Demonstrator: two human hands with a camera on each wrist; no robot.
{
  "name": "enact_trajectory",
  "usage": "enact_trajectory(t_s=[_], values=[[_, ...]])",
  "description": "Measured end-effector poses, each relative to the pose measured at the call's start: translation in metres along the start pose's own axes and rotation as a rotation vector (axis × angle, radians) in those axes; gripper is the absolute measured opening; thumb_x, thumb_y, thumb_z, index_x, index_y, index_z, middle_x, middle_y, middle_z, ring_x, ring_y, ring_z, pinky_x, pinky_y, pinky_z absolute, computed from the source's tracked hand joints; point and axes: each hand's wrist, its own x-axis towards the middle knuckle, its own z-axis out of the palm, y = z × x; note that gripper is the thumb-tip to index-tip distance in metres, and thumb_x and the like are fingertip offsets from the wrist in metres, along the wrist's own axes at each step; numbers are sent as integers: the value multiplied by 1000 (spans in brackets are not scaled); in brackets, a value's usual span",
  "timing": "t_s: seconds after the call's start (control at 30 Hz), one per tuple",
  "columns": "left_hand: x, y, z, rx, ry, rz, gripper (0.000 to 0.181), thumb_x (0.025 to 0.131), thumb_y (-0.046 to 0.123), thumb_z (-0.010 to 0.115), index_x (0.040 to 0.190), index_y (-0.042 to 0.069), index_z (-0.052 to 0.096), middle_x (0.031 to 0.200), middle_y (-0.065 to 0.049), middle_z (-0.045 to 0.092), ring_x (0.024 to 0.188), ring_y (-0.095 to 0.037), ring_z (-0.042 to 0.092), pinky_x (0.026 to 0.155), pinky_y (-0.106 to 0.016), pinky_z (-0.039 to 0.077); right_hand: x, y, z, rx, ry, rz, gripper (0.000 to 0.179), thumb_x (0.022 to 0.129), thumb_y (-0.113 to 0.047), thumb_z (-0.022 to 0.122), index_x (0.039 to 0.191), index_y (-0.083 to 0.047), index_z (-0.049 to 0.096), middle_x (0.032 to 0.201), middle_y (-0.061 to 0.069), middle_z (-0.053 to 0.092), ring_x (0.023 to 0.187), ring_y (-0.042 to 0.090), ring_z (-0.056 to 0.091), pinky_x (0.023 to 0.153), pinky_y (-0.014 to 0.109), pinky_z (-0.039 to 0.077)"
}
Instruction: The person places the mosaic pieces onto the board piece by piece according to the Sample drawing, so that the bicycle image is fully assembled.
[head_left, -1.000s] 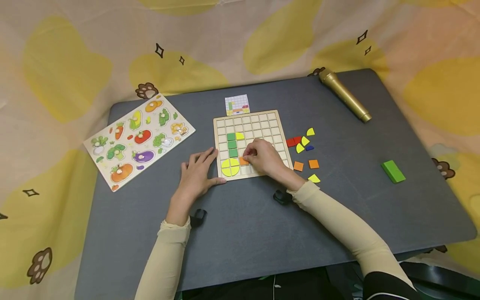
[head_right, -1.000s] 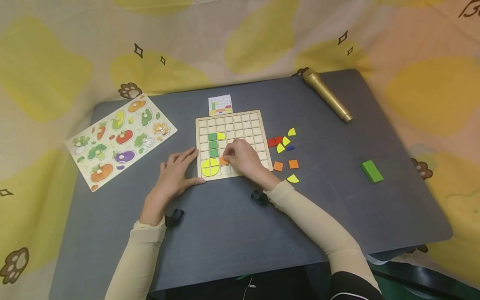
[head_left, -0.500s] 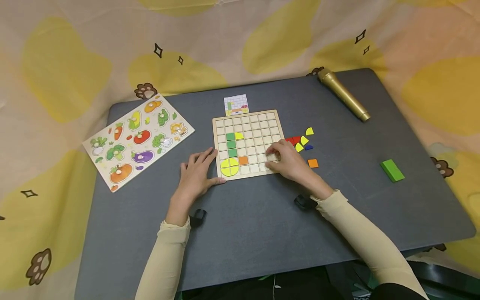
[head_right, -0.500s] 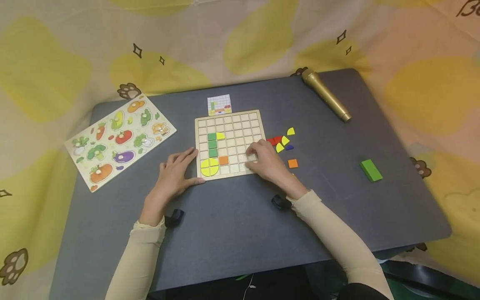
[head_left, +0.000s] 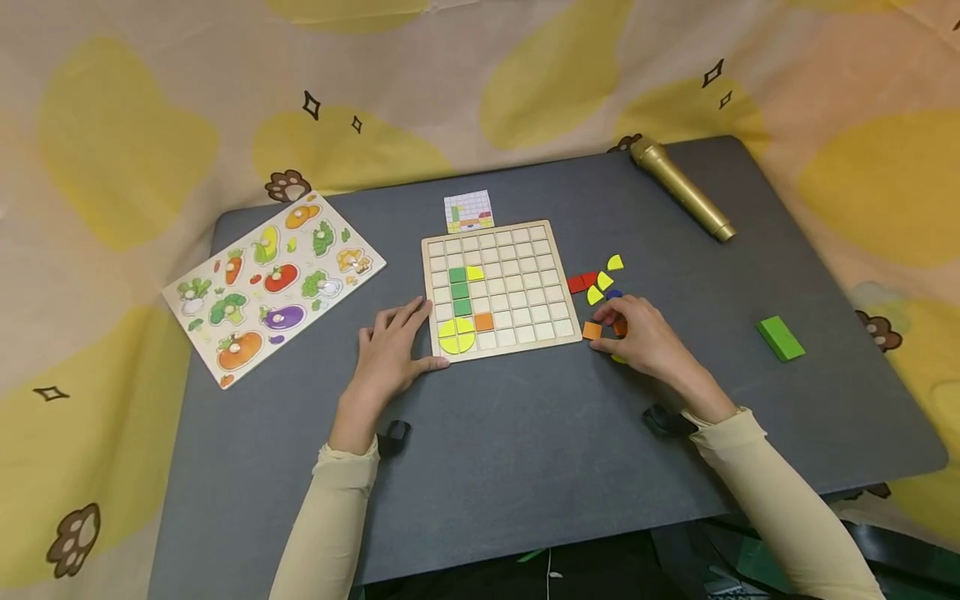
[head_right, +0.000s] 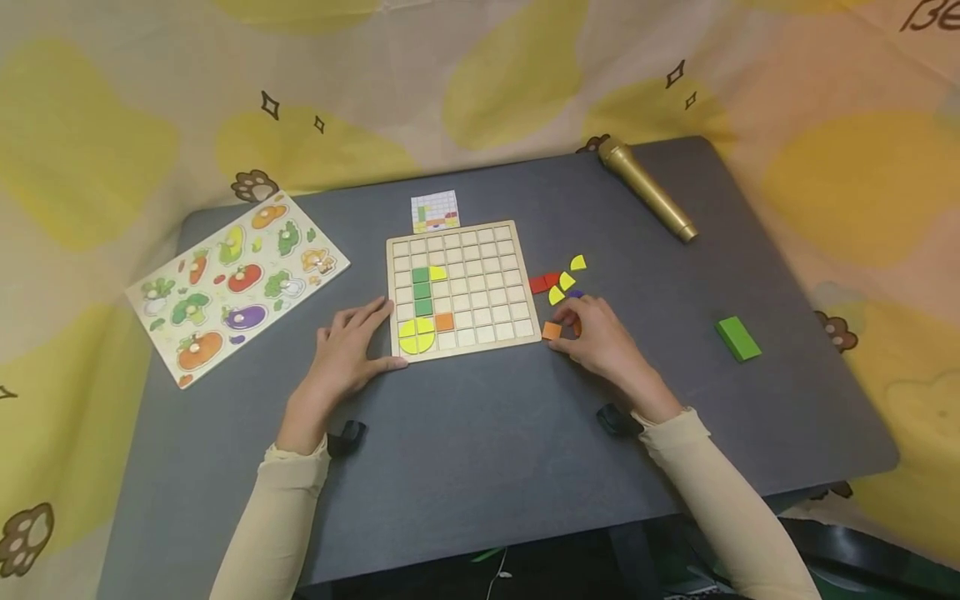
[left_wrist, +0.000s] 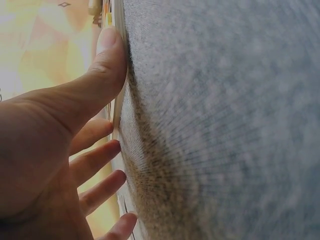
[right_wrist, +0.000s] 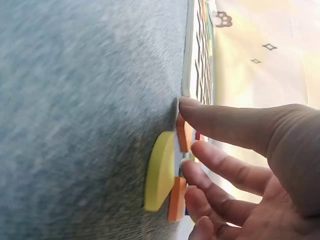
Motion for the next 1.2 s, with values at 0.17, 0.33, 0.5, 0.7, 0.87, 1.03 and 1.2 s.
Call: enact_trajectory(t_s=[0.17,0.33,0.5,0.7,0.87,1.03,1.2], values=[[-1,-1,0,0,3,0,102,88,44,86,170,20,30,178,-4,23,155,-36,26,108,-60,26,1,2,3,-11,18,10,29,90,-15,85,113,0,75,109,19,67,106,36,57,92,51,44],[0,-1,1,2,4,1,102,88,44,86,170,20,30,178,-4,23,156,-36,26,107,-60,26,6,-1,0,-22,9,24,25,93,-15,83,112,1,76,106,19,69,99,34,60,86,45,46],[0,-1,1,5,7,0,102,88,44,86,170,20,30,178,-4,23,156,-36,27,107,-59,26,15,-8,-5,-29,17,22,25,94,-15,81,111,2,75,105,20,70,97,33,61,86,44,47],[0,-1,0,4,4,-2,102,88,44,86,170,20,30,178,-4,24,155,-35,27,108,-60,26,31,-24,10,40,13,-37,26,93,-12,81,113,2,74,105,18,70,95,31,61,86,43,47],[0,1,0,3,2,-2,102,88,43,86,170,20,29,178,-5,23,156,-35,26,108,-60,25,45,-43,27,65,-23,-115,25,89,-9,82,110,2,74,101,16,69,91,29,61,84,40,48],[1,1,0,1,-2,-8,102,88,43,86,170,20,29,178,-5,23,156,-35,26,109,-60,25,57,-60,41,59,-62,-137,22,89,-9,82,108,-1,75,102,14,70,93,28,61,87,41,51],[1,0,1,9,-2,-6,103,88,44,86,170,20,29,178,-4,23,156,-35,26,109,-61,26,64,-71,50,29,-72,-158,20,89,-10,82,107,-2,77,102,12,71,94,27,61,88,42,52]])
